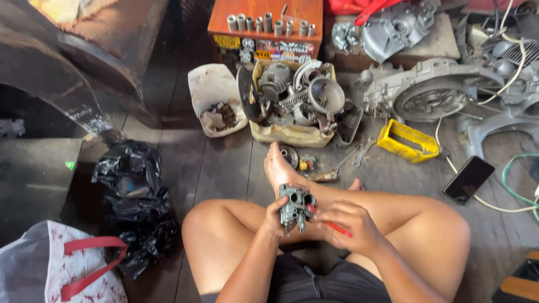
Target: Cleaning the exterior and interior of a motorcycle carburetor body using a toothbrush.
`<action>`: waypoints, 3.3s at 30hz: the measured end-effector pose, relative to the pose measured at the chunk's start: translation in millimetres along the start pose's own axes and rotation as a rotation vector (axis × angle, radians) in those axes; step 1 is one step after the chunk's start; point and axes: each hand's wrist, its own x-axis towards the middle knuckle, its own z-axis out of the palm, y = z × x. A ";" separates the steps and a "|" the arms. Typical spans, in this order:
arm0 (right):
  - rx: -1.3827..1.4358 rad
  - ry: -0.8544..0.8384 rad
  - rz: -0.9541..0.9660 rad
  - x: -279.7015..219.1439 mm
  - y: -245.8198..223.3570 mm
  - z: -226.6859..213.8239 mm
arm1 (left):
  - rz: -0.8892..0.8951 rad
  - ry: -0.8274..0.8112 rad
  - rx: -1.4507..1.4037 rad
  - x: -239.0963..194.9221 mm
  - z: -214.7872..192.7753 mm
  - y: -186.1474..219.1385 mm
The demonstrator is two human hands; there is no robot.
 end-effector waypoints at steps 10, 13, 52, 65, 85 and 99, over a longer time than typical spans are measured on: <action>0.234 0.170 0.178 -12.1 33.2 8.9 | -0.037 0.005 0.047 3.5 1.0 2.8; 0.118 0.135 0.142 -8.2 28.3 8.9 | -0.025 0.014 0.057 2.9 2.0 -0.4; 0.201 0.183 0.050 -13.5 46.4 15.5 | -0.047 0.233 0.076 17.2 -34.2 -15.5; 0.195 0.203 0.059 -25.9 59.2 20.2 | -0.059 0.254 0.105 10.6 -10.1 -11.4; 0.173 0.146 0.108 -12.3 15.6 2.2 | -0.054 0.033 0.000 4.3 -6.2 -10.9; 0.037 0.109 0.024 1.9 7.4 6.9 | 0.009 0.143 -0.129 6.9 -9.9 -9.1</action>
